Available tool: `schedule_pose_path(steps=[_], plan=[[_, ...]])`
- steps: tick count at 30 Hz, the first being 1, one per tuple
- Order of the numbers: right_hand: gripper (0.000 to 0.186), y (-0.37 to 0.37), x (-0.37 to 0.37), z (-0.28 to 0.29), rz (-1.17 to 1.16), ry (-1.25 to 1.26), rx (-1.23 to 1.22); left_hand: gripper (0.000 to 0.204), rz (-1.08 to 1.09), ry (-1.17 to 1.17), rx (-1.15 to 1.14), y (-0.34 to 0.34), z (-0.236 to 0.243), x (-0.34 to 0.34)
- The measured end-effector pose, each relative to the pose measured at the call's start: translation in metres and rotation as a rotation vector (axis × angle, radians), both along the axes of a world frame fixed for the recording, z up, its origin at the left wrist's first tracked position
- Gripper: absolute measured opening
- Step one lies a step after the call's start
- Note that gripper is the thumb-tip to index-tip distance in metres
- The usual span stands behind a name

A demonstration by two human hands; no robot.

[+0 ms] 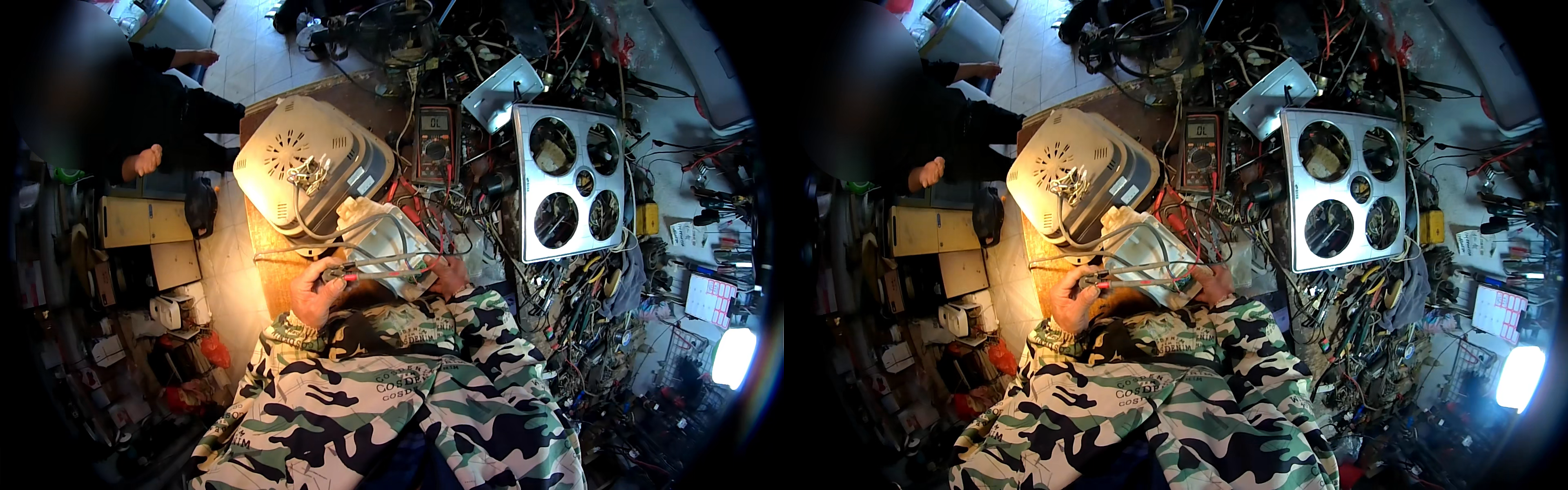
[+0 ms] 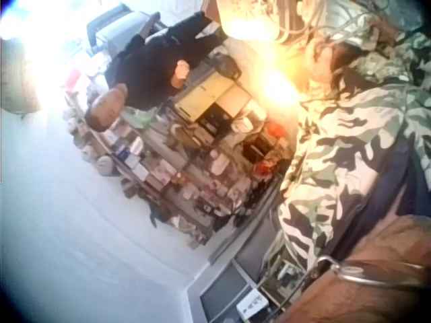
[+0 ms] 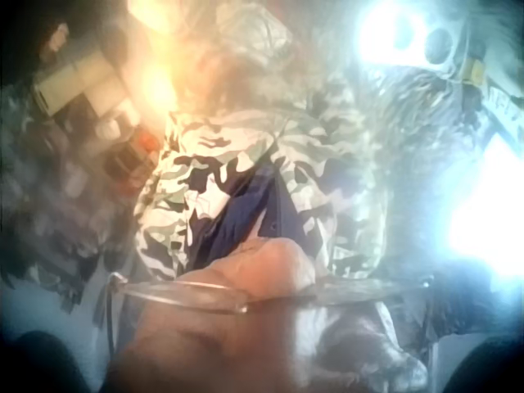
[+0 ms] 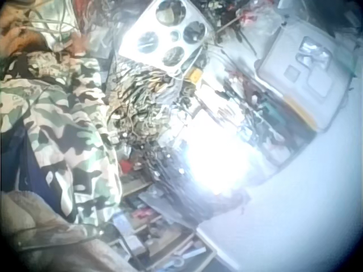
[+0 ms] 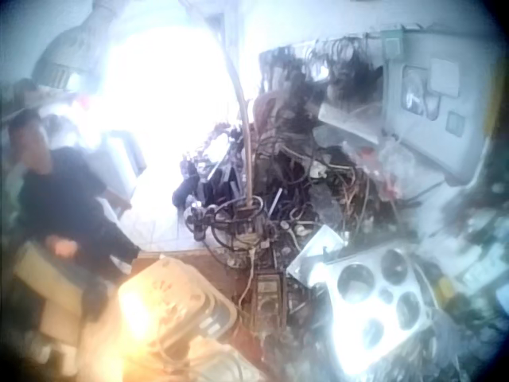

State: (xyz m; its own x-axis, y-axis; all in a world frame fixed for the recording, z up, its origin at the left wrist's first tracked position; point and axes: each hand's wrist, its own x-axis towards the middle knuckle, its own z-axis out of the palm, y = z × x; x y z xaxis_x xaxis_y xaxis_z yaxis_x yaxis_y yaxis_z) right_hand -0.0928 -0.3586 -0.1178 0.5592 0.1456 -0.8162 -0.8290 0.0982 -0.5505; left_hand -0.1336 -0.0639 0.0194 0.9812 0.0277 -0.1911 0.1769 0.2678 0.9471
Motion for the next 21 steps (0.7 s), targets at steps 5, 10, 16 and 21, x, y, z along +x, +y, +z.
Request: schedule_pose_path(steps=[5,10,16,21], plan=[[0.028,-0.002,-0.015,-0.024,-0.306,-0.021,0.252,0.033,-0.03,-0.055,0.05,-0.003,0.003,0.003],[0.019,-0.003,-0.022,-0.043,-0.416,-0.165,0.294,0.033,-0.038,-0.066,0.048,-0.001,0.0,-0.001],[0.025,-0.016,-0.035,-0.095,-0.33,-0.198,0.259,0.041,-0.027,-0.029,0.025,0.006,-0.004,-0.004],[0.032,0.0,-0.031,-0.057,-0.418,-0.133,0.232,0.044,-0.03,-0.038,-0.001,0.008,-0.005,-0.005]])
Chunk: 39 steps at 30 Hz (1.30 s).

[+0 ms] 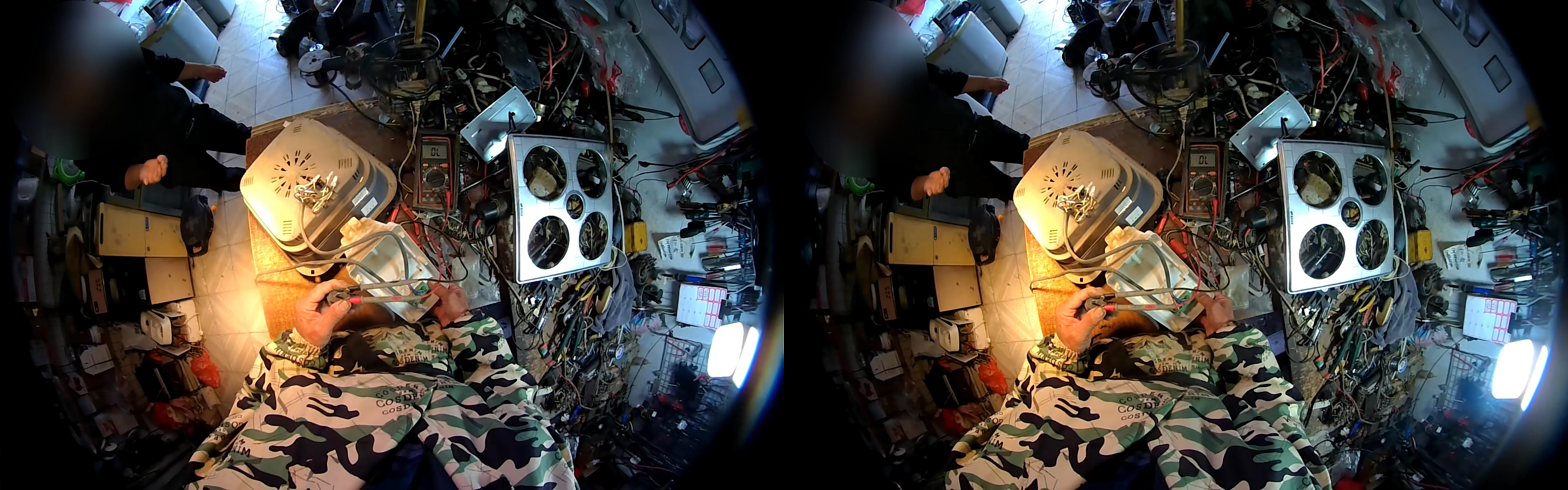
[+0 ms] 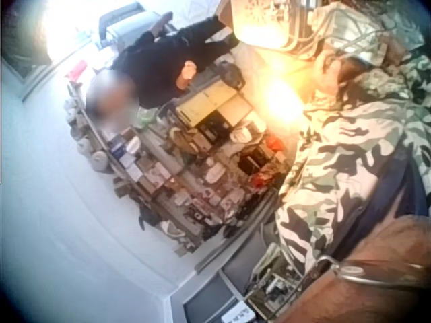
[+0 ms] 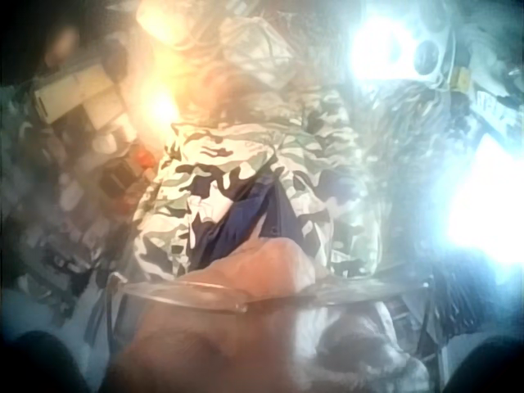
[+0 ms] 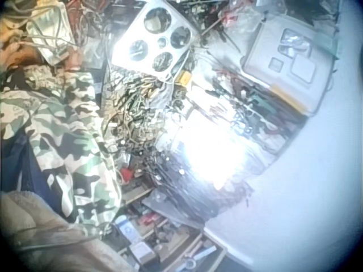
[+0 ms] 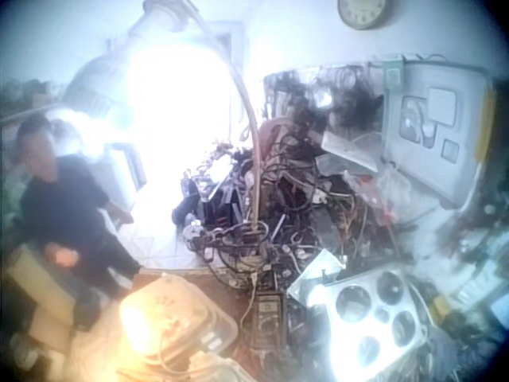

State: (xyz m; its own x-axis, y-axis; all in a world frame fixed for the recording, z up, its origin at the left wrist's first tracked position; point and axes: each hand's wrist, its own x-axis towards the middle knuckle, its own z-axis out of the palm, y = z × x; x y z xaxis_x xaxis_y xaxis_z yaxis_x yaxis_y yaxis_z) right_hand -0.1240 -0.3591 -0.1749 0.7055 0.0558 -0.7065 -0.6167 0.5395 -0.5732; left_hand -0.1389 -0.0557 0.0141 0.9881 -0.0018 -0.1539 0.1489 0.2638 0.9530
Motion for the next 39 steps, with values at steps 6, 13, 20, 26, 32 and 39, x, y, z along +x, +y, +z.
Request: schedule_pose_path(steps=[6,13,20,26,32,39], plan=[[0.016,-0.005,0.006,0.021,0.067,-0.003,0.077,0.041,-0.018,0.002,-0.018,0.001,0.0,0.0],[0.017,0.004,0.001,0.026,-0.021,-0.116,0.109,0.04,-0.026,-0.032,-0.019,0.006,-0.006,-0.004],[0.024,0.011,0.009,0.038,-0.041,-0.136,0.319,0.04,-0.033,-0.027,-0.015,0.008,-0.008,-0.006],[0.026,0.015,0.012,0.079,-0.007,-0.111,0.305,0.041,-0.028,0.006,-0.038,0.006,-0.004,-0.005],[0.024,0.018,0.004,0.084,0.018,0.033,0.034,0.037,0.034,-0.014,-0.069,-0.003,0.003,0.002],[0.02,0.027,0.005,0.112,-0.175,0.087,0.026,0.042,-0.038,0.002,-0.007,0.002,-0.003,0.001]])
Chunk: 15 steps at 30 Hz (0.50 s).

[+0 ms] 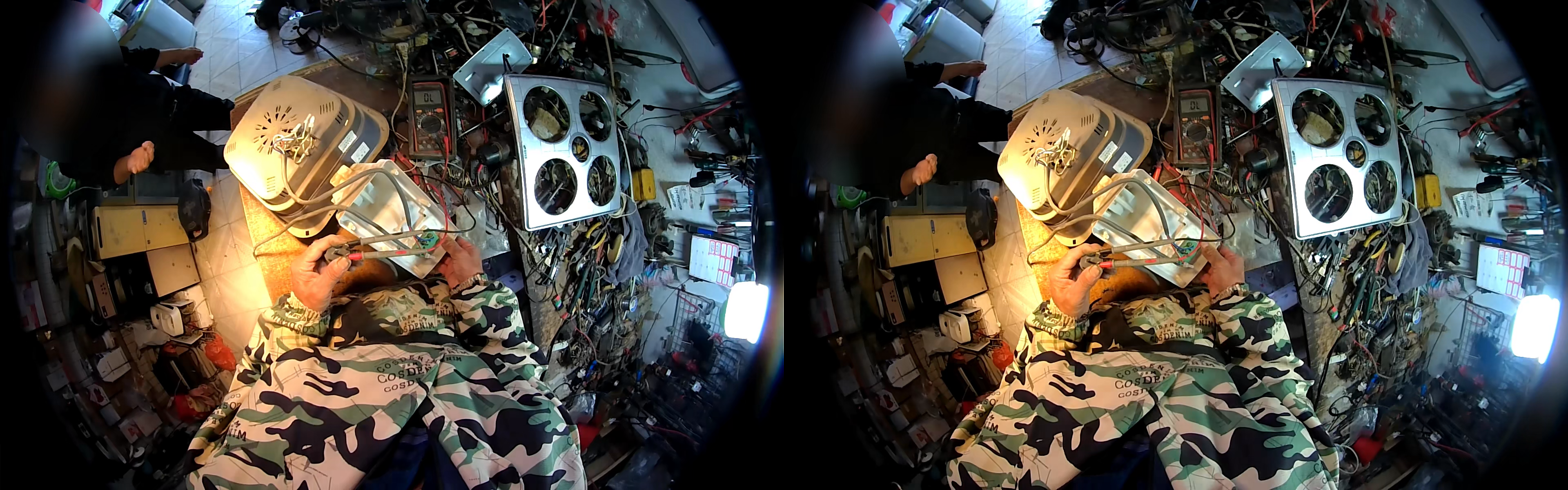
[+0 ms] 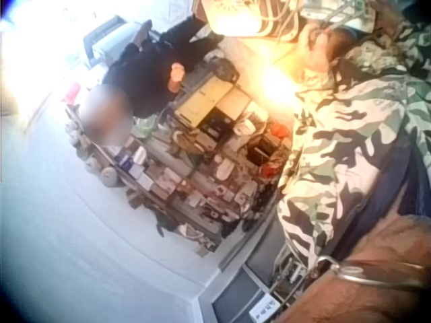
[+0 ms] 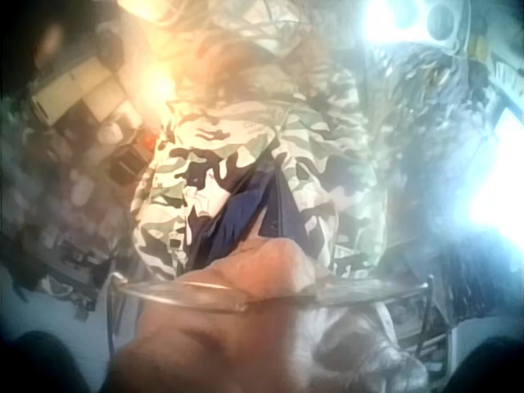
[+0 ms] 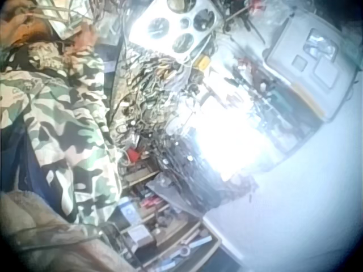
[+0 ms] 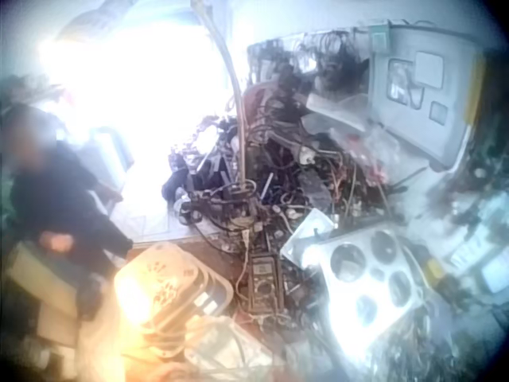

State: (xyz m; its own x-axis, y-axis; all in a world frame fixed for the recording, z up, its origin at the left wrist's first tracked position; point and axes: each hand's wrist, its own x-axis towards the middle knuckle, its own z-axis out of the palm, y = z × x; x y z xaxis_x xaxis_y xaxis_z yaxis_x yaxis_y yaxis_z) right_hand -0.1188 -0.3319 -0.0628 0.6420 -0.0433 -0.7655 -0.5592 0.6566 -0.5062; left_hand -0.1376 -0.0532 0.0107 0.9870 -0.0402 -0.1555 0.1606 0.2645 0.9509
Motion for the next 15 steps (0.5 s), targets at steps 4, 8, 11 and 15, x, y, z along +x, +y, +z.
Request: schedule_pose_path(steps=[4,8,11,15], plan=[[0.018,-0.004,-0.006,-0.02,-0.037,-0.093,0.083,0.043,0.0,-0.003,-0.016,-0.003,0.003,0.002],[0.019,-0.001,-0.001,-0.002,-0.078,-0.187,0.24,0.043,-0.014,-0.048,-0.007,-0.003,0.007,0.007],[0.019,0.004,-0.001,0.009,-0.097,-0.281,0.26,0.037,0.008,-0.053,-0.09,-0.008,0.02,0.01],[0.021,-0.001,-0.004,0.005,-0.014,-0.338,0.302,0.035,-0.036,-0.036,-0.115,-0.005,0.02,0.011]])
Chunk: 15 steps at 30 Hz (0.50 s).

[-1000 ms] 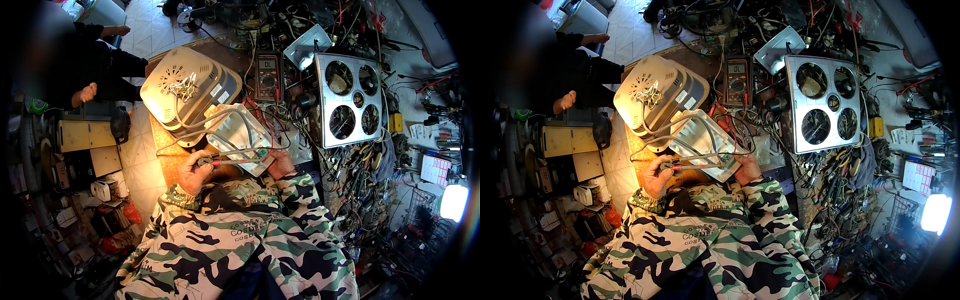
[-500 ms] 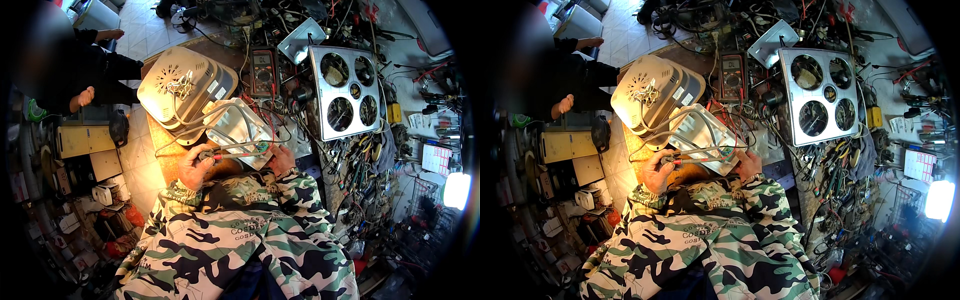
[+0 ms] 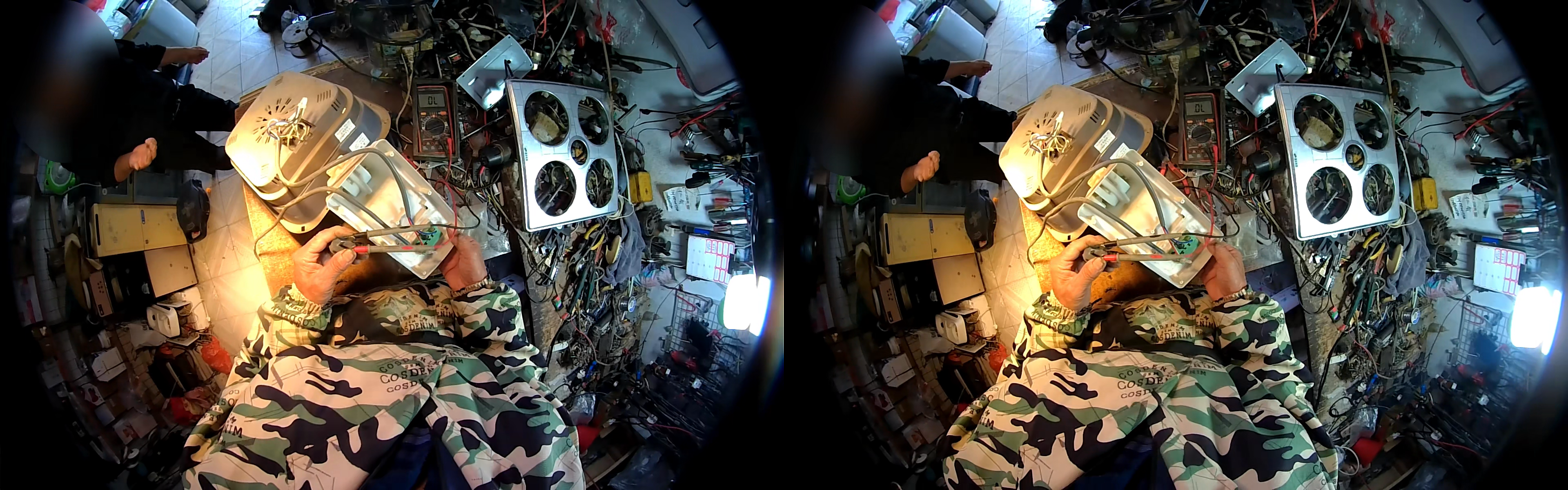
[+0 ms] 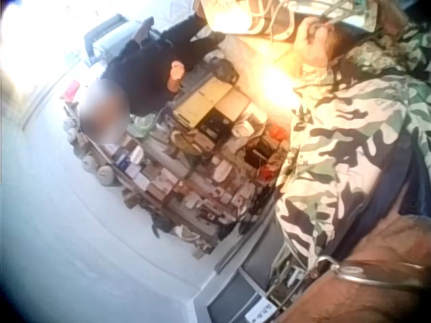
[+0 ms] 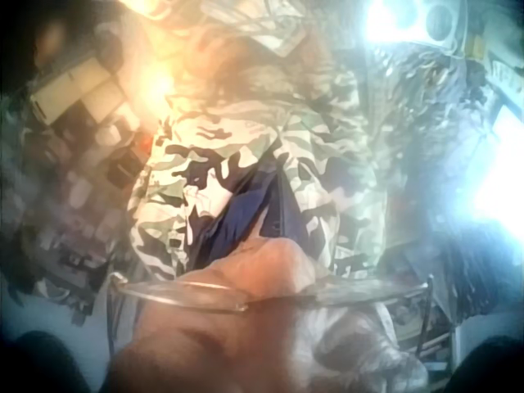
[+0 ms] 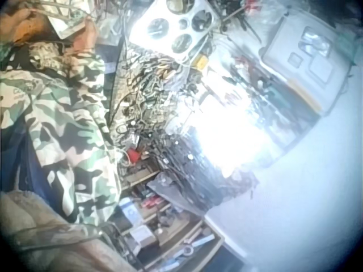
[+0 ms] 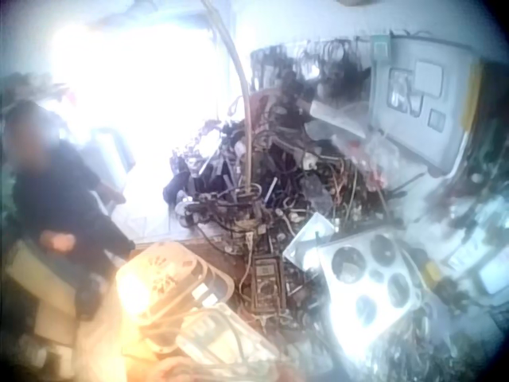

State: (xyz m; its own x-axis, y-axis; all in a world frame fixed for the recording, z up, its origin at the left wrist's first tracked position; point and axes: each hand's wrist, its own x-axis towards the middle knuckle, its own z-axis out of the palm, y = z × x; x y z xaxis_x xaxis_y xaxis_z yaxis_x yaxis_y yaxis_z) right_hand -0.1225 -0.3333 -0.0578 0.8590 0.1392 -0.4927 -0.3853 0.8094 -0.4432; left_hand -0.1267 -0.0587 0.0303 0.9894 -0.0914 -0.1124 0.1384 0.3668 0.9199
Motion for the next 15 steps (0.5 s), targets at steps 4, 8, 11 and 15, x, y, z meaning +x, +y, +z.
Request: schedule_pose_path(steps=[4,8,11,15], plan=[[0.021,0.003,-0.001,-0.004,0.001,0.075,-0.059,0.035,-0.027,0.002,0.024,0.002,0.002,-0.001],[0.022,0.008,0.0,0.005,0.009,0.09,-0.096,0.035,-0.02,-0.014,0.029,0.003,0.0,-0.001],[0.022,0.007,-0.001,0.005,0.032,0.106,-0.075,0.034,-0.026,-0.011,0.028,0.005,-0.003,-0.003],[0.026,0.005,-0.001,-0.014,0.049,0.117,-0.059,0.04,0.022,-0.02,0.064,0.004,-0.006,-0.006]])
